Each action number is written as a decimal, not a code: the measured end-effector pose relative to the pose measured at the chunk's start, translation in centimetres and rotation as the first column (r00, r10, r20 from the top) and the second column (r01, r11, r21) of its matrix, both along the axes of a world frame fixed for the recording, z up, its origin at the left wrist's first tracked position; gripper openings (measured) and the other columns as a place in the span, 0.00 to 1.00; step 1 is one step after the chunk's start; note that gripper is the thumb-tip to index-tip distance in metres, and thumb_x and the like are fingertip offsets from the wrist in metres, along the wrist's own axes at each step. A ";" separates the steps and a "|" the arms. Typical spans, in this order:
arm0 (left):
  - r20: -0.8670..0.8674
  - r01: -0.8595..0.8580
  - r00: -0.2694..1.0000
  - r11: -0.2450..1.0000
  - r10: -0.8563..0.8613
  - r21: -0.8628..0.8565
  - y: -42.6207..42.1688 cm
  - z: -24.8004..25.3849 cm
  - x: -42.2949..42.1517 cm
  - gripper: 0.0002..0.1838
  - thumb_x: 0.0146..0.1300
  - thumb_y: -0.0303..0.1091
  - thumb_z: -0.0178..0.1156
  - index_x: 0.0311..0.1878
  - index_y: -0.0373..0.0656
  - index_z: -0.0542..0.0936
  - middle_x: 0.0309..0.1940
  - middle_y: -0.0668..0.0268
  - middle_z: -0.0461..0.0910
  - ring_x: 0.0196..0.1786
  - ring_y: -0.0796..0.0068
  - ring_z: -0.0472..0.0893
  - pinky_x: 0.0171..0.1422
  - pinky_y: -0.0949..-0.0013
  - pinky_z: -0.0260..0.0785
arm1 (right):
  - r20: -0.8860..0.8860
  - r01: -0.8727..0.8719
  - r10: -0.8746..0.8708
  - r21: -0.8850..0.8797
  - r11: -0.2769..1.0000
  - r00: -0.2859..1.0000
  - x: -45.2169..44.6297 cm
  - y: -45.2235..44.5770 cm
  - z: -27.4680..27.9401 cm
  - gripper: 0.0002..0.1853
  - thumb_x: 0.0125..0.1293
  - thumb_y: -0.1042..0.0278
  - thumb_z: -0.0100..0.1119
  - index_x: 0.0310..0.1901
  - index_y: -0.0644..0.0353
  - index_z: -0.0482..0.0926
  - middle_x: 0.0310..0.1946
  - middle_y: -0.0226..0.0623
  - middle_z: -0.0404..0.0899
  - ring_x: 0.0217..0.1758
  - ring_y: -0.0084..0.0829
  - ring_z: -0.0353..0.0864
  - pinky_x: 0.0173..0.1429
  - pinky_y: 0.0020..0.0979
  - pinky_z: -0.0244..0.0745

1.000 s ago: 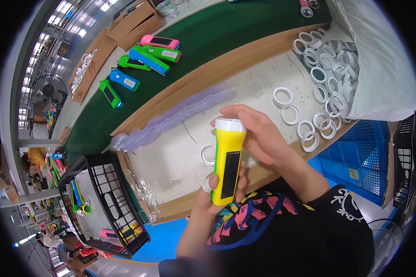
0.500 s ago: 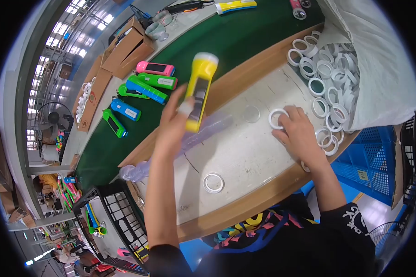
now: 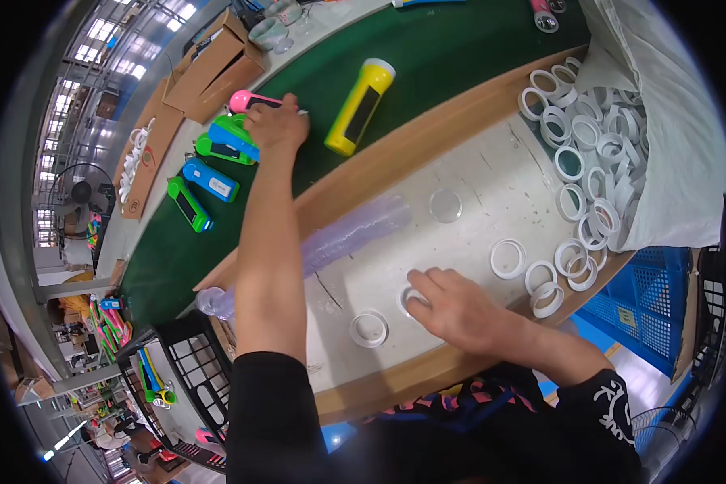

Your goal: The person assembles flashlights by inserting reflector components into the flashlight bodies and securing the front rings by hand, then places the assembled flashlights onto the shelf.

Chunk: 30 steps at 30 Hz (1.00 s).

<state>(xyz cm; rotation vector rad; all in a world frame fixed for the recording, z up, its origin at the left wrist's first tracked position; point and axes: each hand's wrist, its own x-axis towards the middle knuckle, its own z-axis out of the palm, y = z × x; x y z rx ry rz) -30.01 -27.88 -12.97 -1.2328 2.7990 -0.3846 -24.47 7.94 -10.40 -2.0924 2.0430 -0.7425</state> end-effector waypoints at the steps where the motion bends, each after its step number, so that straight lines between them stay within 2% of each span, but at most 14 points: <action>1: 0.000 0.012 1.000 1.000 -0.012 0.001 -0.3 0.2 1.2 0.18 0.62 0.50 0.49 0.54 0.60 0.74 0.59 0.40 0.65 0.63 0.44 0.63 0.62 0.52 0.56 | -0.021 0.031 -0.031 -0.031 0.999 0.999 -0.2 -0.3 0.0 0.07 0.48 0.71 0.54 0.30 0.62 0.75 0.34 0.40 0.69 0.39 0.35 0.71 0.42 0.31 0.70; 5: 0.063 0.085 0.995 0.986 -0.077 -0.142 -2.7 0.0 8.2 0.18 0.56 0.47 0.58 0.49 0.54 0.74 0.47 0.48 0.75 0.57 0.47 0.71 0.55 0.50 0.65 | -0.062 0.070 -0.071 -0.023 0.997 0.996 -1.9 -0.7 -1.2 0.10 0.46 0.69 0.60 0.32 0.63 0.75 0.41 0.45 0.73 0.42 0.37 0.73 0.45 0.33 0.71; 8: -0.077 0.043 0.996 0.999 -0.044 -0.010 -5.6 -0.3 15.0 0.18 0.53 0.41 0.62 0.48 0.55 0.73 0.40 0.52 0.80 0.46 0.50 0.79 0.50 0.53 0.71 | 0.271 0.141 -0.114 -0.081 0.987 0.956 -2.8 -0.7 -2.0 0.21 0.46 0.61 0.70 0.41 0.59 0.75 0.46 0.45 0.73 0.49 0.45 0.73 0.53 0.39 0.69; 9: -0.196 0.039 0.980 0.997 -0.026 0.062 -5.9 0.0 17.1 0.16 0.54 0.39 0.61 0.46 0.54 0.74 0.38 0.53 0.80 0.43 0.50 0.80 0.48 0.53 0.72 | 0.260 0.250 -0.222 -0.083 0.965 0.940 -3.4 -0.7 -2.3 0.21 0.47 0.65 0.70 0.42 0.59 0.74 0.48 0.44 0.72 0.52 0.47 0.70 0.56 0.41 0.68; 11: -0.555 0.145 0.831 0.979 -0.042 0.144 -8.8 -1.1 21.7 0.12 0.57 0.34 0.57 0.46 0.51 0.76 0.33 0.56 0.80 0.31 0.55 0.80 0.38 0.61 0.73 | 0.193 0.505 -0.476 -0.147 0.851 0.858 -4.3 -1.5 -1.6 0.21 0.47 0.68 0.68 0.44 0.60 0.74 0.49 0.45 0.71 0.52 0.47 0.69 0.56 0.41 0.67; 13: -0.759 0.294 0.392 0.711 0.520 0.639 -7.0 1.0 24.0 0.11 0.62 0.30 0.52 0.48 0.45 0.76 0.32 0.63 0.79 0.28 0.68 0.80 0.34 0.69 0.72 | 0.128 0.546 -0.531 -0.150 0.825 0.838 -5.2 -1.8 -1.6 0.20 0.49 0.71 0.67 0.45 0.61 0.75 0.50 0.44 0.70 0.52 0.47 0.69 0.56 0.41 0.67; 14: -0.763 0.356 0.276 0.676 0.584 0.645 -4.4 2.9 24.6 0.11 0.66 0.28 0.48 0.49 0.39 0.74 0.35 0.64 0.78 0.32 0.75 0.79 0.36 0.73 0.72 | 0.113 0.489 -0.478 -0.118 0.864 0.871 -5.7 -1.5 -2.5 0.19 0.49 0.72 0.66 0.44 0.62 0.75 0.49 0.44 0.71 0.52 0.47 0.69 0.55 0.41 0.68; 16: -0.728 0.479 0.083 0.613 0.681 0.628 -1.6 4.3 26.5 0.13 0.66 0.28 0.48 0.52 0.39 0.72 0.39 0.62 0.77 0.38 0.73 0.79 0.43 0.71 0.73 | 0.091 0.431 -0.424 -0.086 0.898 0.901 -5.8 -1.3 -2.9 0.18 0.49 0.74 0.65 0.44 0.62 0.76 0.48 0.43 0.72 0.51 0.47 0.70 0.55 0.40 0.68; 19: -0.727 0.571 0.037 0.583 0.685 0.578 2.1 5.5 29.9 0.14 0.65 0.27 0.48 0.54 0.38 0.69 0.43 0.60 0.75 0.44 0.71 0.78 0.50 0.70 0.71 | 0.156 0.418 -0.405 -0.064 0.906 0.901 -5.5 -1.5 -2.8 0.13 0.53 0.73 0.62 0.41 0.63 0.77 0.44 0.43 0.75 0.49 0.46 0.72 0.52 0.38 0.70; 23: -0.712 0.624 0.004 0.554 0.703 0.551 9.4 7.1 33.6 0.12 0.65 0.27 0.49 0.51 0.39 0.69 0.43 0.62 0.75 0.43 0.73 0.76 0.49 0.69 0.69 | 0.010 0.420 -0.429 -0.231 0.878 0.903 -4.2 -2.1 -2.2 0.06 0.58 0.72 0.57 0.35 0.65 0.78 0.32 0.44 0.79 0.38 0.45 0.77 0.44 0.38 0.73; 25: -0.706 0.641 0.019 0.533 0.708 0.552 12.2 6.9 35.5 0.12 0.64 0.26 0.50 0.50 0.39 0.70 0.42 0.64 0.74 0.43 0.74 0.76 0.49 0.70 0.69 | 0.350 0.413 -0.358 -0.095 0.906 0.866 -1.6 -2.4 0.4 0.06 0.60 0.72 0.56 0.34 0.65 0.78 0.33 0.44 0.78 0.37 0.44 0.78 0.42 0.36 0.73; 26: -0.691 0.616 -0.014 0.550 0.723 0.563 13.8 7.2 35.7 0.12 0.63 0.25 0.50 0.50 0.39 0.70 0.40 0.65 0.73 0.44 0.75 0.75 0.49 0.70 0.69 | 0.536 0.284 -0.247 0.014 0.959 0.807 -0.1 -2.7 1.4 0.07 0.62 0.70 0.55 0.34 0.65 0.78 0.33 0.43 0.77 0.37 0.42 0.77 0.43 0.36 0.72; 28: -0.628 0.634 -0.017 0.494 0.778 0.595 15.9 6.9 36.7 0.12 0.62 0.24 0.50 0.49 0.39 0.70 0.41 0.65 0.72 0.44 0.76 0.75 0.50 0.70 0.69 | 0.507 -0.059 0.014 0.073 0.996 0.862 2.1 -3.6 1.8 0.08 0.63 0.68 0.54 0.34 0.64 0.77 0.32 0.42 0.74 0.40 0.42 0.75 0.45 0.36 0.71; 30: -0.623 0.617 -0.028 0.504 0.782 0.605 17.7 6.6 36.8 0.12 0.60 0.22 0.51 0.48 0.39 0.71 0.42 0.66 0.72 0.45 0.77 0.75 0.50 0.72 0.69 | 0.457 -0.148 0.088 0.097 0.984 0.885 3.8 -4.7 0.3 0.09 0.62 0.66 0.55 0.33 0.65 0.77 0.31 0.43 0.73 0.43 0.43 0.73 0.48 0.37 0.70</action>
